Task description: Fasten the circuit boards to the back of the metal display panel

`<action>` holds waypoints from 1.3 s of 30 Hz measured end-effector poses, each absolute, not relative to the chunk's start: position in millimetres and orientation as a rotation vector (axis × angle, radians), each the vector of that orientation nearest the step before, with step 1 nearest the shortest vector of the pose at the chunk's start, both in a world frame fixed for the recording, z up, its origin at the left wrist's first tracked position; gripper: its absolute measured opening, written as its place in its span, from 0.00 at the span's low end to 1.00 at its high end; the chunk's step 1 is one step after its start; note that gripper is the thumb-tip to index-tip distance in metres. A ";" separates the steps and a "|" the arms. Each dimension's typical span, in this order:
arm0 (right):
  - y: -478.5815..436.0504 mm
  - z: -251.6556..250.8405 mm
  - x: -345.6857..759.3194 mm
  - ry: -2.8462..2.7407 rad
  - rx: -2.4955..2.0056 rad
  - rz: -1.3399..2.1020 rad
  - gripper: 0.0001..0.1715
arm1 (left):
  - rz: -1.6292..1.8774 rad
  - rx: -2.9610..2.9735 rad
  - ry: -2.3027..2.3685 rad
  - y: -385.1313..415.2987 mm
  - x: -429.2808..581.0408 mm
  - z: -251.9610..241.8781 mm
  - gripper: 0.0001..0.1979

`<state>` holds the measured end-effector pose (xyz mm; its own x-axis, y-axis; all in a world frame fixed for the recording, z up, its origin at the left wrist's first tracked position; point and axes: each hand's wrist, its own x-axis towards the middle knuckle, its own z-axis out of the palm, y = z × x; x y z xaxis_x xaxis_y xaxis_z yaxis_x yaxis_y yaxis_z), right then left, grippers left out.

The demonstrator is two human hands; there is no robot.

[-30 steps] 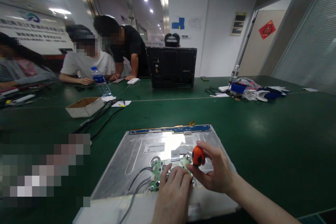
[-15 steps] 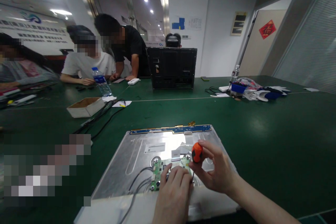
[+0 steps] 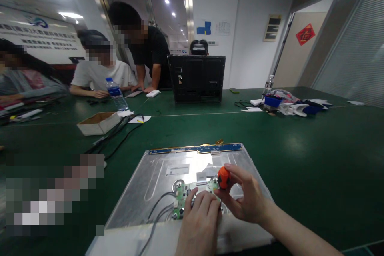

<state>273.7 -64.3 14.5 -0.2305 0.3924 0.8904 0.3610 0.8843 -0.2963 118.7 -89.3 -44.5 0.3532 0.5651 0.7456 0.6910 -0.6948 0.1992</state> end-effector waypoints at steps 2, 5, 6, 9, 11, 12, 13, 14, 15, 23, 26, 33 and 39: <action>-64.4 14.4 273.7 -1.836 -0.570 0.015 0.28 | -1.215 -2.493 -1.164 -89.3 118.6 -44.9 0.15; -64.5 14.3 273.6 -1.833 -0.576 0.002 0.28 | -1.234 -2.475 -1.164 -89.1 118.3 -47.6 0.14; -64.6 14.4 273.6 -1.832 -0.574 0.004 0.29 | -1.262 -2.454 -1.155 -88.9 118.3 -49.0 0.13; -65.3 14.5 273.4 -1.829 -0.574 -0.004 0.29 | -1.295 -2.441 -1.135 -88.4 118.8 -52.5 0.14; -66.2 14.6 273.5 -1.826 -0.577 -0.030 0.28 | -1.290 -2.451 -1.127 -88.7 119.2 -52.3 0.15; -66.7 14.7 273.6 -1.829 -0.579 -0.040 0.27 | -1.289 -2.453 -1.125 -89.2 119.3 -51.1 0.15; -67.2 14.9 273.9 -1.833 -0.582 -0.047 0.27 | -1.292 -2.452 -1.125 -89.7 119.4 -49.5 0.15; -67.6 15.2 274.2 -1.839 -0.584 -0.050 0.27 | -1.299 -2.449 -1.126 -90.4 119.5 -47.4 0.16; -67.9 15.6 274.6 -1.845 -0.586 -0.052 0.27 | -1.303 -2.448 -1.130 -91.0 119.4 -45.2 0.16; -69.2 21.3 276.2 -1.893 -0.621 -0.076 0.28 | -1.274 -2.447 -1.133 -90.8 119.3 -44.9 0.18; -70.0 19.6 276.4 -1.905 -0.591 -0.004 0.31 | -1.270 -2.444 -1.111 -89.3 119.0 -47.1 0.18; -67.8 12.2 276.0 -1.877 -0.566 0.046 0.37 | -1.148 -2.530 -1.120 -91.6 115.4 -42.0 0.16; -67.2 13.0 273.8 -1.856 -0.567 0.066 0.37 | -1.224 -2.468 -1.111 -90.5 118.1 -47.0 0.15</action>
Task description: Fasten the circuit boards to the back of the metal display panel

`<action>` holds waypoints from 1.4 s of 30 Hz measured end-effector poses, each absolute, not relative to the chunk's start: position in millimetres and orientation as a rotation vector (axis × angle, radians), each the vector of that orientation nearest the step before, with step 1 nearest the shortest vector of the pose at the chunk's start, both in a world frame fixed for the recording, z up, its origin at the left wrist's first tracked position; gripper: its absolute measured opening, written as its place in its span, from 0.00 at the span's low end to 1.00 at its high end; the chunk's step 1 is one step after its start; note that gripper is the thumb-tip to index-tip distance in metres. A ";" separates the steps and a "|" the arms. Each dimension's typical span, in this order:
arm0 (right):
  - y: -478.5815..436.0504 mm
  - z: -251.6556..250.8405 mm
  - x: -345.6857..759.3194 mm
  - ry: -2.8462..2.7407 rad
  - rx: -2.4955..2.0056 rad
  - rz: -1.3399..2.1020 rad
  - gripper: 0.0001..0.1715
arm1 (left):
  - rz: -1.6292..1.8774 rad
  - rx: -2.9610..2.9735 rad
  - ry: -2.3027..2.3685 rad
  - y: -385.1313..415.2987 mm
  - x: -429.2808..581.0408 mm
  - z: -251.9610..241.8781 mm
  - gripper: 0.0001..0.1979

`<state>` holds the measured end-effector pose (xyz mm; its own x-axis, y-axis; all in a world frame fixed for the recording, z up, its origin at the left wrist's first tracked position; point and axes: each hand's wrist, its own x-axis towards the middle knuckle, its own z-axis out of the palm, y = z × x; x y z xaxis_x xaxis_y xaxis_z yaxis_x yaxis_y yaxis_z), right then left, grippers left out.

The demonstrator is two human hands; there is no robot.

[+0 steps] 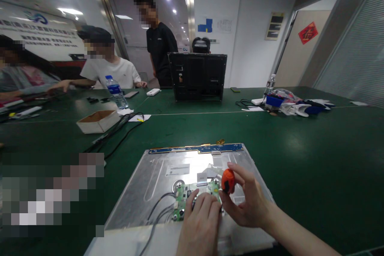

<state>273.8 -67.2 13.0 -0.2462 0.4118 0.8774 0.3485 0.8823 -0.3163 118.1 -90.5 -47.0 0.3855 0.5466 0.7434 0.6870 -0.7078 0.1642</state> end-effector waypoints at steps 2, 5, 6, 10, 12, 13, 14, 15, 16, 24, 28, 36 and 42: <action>-67.5 14.3 273.7 -1.860 -0.585 0.037 0.37 | -1.206 -2.474 -1.111 -90.7 118.2 -46.1 0.16; -67.8 17.5 274.0 -1.884 -0.609 -0.018 0.35 | -1.172 -2.476 -1.103 -91.6 117.1 -42.5 0.16; -67.8 18.8 274.2 -1.893 -0.607 -0.029 0.33 | -1.157 -2.483 -1.104 -91.9 116.7 -41.4 0.16; -68.5 22.4 274.9 -1.911 -0.600 -0.039 0.31 | -1.143 -2.491 -1.101 -92.3 115.7 -38.6 0.16; -69.4 23.2 275.2 -1.918 -0.611 -0.039 0.31 | -1.132 -2.494 -1.112 -92.3 115.9 -38.6 0.16; -69.9 23.4 275.4 -1.921 -0.613 -0.039 0.32 | -1.132 -2.495 -1.119 -92.2 116.1 -38.9 0.16; -70.3 23.5 275.6 -1.923 -0.607 -0.041 0.32 | -1.136 -2.500 -1.130 -92.0 116.4 -39.6 0.16; -70.6 23.5 275.7 -1.921 -0.597 -0.041 0.33 | -1.147 -2.503 -1.139 -91.8 116.6 -40.5 0.15; -70.8 23.3 275.7 -1.920 -0.588 -0.039 0.33 | -1.164 -2.500 -1.149 -91.7 116.8 -41.7 0.15; -70.0 18.3 274.5 -1.883 -0.620 -0.033 0.37 | -1.115 -2.522 -1.180 -93.2 115.3 -42.9 0.14; -70.6 18.6 275.0 -1.898 -0.631 -0.051 0.37 | -1.124 -2.498 -1.162 -93.6 115.2 -39.9 0.14; -70.9 23.1 276.3 -1.934 -0.632 -0.058 0.33 | -1.191 -2.453 -1.140 -91.1 116.9 -39.0 0.16; -71.4 25.3 276.9 -1.928 -0.611 -0.034 0.36 | -1.135 -2.472 -1.155 -92.3 116.4 -40.5 0.14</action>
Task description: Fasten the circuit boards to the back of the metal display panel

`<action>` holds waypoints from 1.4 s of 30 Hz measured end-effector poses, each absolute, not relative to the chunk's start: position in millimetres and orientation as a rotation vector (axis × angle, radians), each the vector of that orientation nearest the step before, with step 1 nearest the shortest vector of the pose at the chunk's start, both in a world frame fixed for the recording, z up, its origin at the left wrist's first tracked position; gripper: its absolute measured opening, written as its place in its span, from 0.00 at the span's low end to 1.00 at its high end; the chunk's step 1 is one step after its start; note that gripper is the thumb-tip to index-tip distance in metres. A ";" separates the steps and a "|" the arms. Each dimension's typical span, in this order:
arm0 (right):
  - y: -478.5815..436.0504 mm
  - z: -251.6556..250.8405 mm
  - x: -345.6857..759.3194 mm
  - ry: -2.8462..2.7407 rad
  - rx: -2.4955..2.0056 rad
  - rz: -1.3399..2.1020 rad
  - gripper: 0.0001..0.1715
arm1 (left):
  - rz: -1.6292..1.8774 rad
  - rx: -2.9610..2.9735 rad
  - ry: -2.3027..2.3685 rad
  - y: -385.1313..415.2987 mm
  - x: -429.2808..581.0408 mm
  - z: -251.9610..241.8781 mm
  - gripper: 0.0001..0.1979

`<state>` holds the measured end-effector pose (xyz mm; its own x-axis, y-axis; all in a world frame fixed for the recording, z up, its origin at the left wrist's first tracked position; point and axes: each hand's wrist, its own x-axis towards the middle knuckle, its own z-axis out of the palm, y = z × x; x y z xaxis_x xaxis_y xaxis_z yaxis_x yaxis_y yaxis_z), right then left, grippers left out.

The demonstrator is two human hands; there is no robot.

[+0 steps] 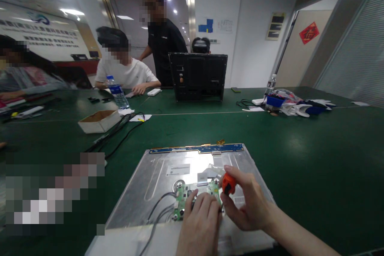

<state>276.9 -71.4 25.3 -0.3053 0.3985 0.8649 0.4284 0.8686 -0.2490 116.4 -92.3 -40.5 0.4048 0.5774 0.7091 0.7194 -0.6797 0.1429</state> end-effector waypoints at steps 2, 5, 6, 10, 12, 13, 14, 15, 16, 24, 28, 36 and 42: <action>-71.8 24.3 276.9 -1.914 -0.617 -0.046 0.36 | -1.170 -2.448 -1.158 -92.7 116.0 -42.3 0.14; -72.7 23.0 276.7 -1.907 -0.605 -0.064 0.36 | -1.125 -2.489 -1.174 -93.5 115.6 -42.3 0.14; -72.9 22.8 276.6 -1.904 -0.600 -0.064 0.36 | -1.099 -2.509 -1.177 -93.7 115.6 -41.7 0.14; -72.9 22.4 276.7 -1.895 -0.591 -0.050 0.34 | -1.139 -2.471 -1.154 -93.1 117.1 -41.2 0.15; -72.3 21.7 277.0 -1.894 -0.593 -0.060 0.32 | -1.150 -2.450 -1.146 -92.3 117.8 -42.1 0.16; -72.1 21.2 277.1 -1.892 -0.594 -0.064 0.31 | -1.154 -2.444 -1.143 -92.0 118.0 -42.5 0.17; -71.8 20.7 277.3 -1.890 -0.595 -0.067 0.30 | -1.155 -2.444 -1.143 -91.8 117.9 -42.7 0.17; -71.6 20.3 277.4 -1.886 -0.593 -0.070 0.30 | -1.148 -2.454 -1.141 -91.8 117.7 -42.9 0.17; -71.4 20.0 277.4 -1.884 -0.591 -0.073 0.30 | -1.147 -2.460 -1.140 -91.9 117.4 -43.1 0.18; -71.4 25.7 276.9 -1.912 -0.568 -0.079 0.29 | -1.219 -2.446 -1.140 -90.2 119.0 -53.9 0.14; -71.3 24.8 278.1 -1.919 -0.576 -0.037 0.32 | -1.241 -2.438 -1.128 -89.2 120.1 -52.8 0.15; -70.9 24.2 277.2 -1.902 -0.595 -0.064 0.33 | -1.169 -2.514 -1.134 -90.8 116.9 -44.0 0.16; -71.0 23.8 276.4 -1.891 -0.584 -0.078 0.33 | -1.234 -2.466 -1.140 -89.4 119.2 -56.8 0.16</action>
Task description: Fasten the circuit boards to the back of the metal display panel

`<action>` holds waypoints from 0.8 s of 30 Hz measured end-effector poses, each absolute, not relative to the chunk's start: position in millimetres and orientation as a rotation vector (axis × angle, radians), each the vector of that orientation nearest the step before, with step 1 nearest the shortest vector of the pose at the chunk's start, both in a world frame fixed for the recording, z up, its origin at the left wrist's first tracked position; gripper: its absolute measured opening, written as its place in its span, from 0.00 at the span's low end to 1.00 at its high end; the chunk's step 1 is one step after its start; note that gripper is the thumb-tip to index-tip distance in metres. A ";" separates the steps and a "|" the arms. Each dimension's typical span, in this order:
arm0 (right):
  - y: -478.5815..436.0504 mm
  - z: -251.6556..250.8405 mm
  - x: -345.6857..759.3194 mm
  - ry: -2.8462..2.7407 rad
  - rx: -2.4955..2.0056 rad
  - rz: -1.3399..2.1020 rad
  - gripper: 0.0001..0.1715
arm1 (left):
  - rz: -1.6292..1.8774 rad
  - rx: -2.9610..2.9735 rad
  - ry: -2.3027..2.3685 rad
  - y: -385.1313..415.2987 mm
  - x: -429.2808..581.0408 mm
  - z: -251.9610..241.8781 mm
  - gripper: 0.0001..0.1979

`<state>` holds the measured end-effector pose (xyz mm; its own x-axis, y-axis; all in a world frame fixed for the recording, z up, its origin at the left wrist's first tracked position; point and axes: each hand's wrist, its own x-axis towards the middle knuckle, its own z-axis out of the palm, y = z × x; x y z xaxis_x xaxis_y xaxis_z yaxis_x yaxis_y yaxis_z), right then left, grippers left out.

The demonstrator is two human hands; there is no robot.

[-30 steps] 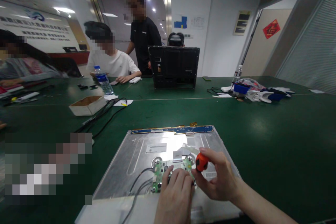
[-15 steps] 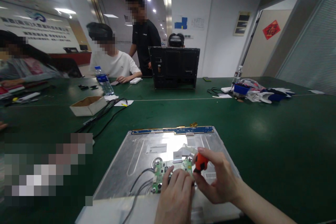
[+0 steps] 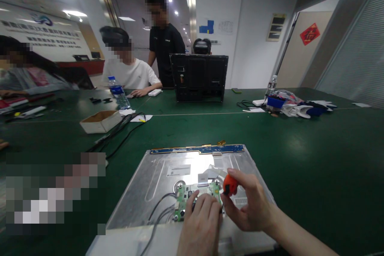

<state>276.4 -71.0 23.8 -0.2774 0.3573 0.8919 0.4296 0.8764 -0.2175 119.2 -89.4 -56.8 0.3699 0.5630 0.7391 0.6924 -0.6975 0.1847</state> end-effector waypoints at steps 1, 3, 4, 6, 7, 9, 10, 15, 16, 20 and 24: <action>-70.8 23.3 276.4 -1.892 -0.583 -0.085 0.33 | -1.240 -2.463 -1.140 -89.0 119.4 -57.8 0.16; -70.5 22.5 276.8 -1.893 -0.588 -0.102 0.32 | -1.239 -2.457 -1.143 -88.7 119.5 -58.2 0.16; -70.4 22.5 277.0 -1.897 -0.592 -0.110 0.31 | -1.225 -2.460 -1.140 -88.8 119.4 -57.9 0.16; -70.3 23.1 277.4 -1.902 -0.600 -0.119 0.30 | -1.205 -2.459 -1.137 -89.0 119.2 -57.4 0.16; -70.4 23.8 277.4 -1.905 -0.601 -0.119 0.30 | -1.205 -2.457 -1.137 -89.1 119.1 -57.4 0.16; -70.8 25.5 277.3 -1.915 -0.597 -0.109 0.29 | -1.228 -2.450 -1.143 -89.1 119.0 -58.0 0.16; -71.0 26.3 277.2 -1.917 -0.591 -0.103 0.29 | -1.243 -2.449 -1.145 -89.1 119.0 -58.4 0.16; -71.3 27.3 277.6 -1.924 -0.561 -0.066 0.32 | -1.250 -2.446 -1.126 -88.4 119.5 -57.0 0.16; -71.1 26.8 277.9 -1.925 -0.555 -0.058 0.32 | -1.246 -2.442 -1.130 -88.3 119.6 -56.1 0.16; -70.6 24.6 278.1 -1.916 -0.553 -0.057 0.33 | -1.239 -2.444 -1.146 -88.2 119.1 -51.4 0.16; -71.1 24.8 277.2 -1.909 -0.567 -0.085 0.32 | -1.213 -2.470 -1.135 -88.6 117.9 -48.3 0.15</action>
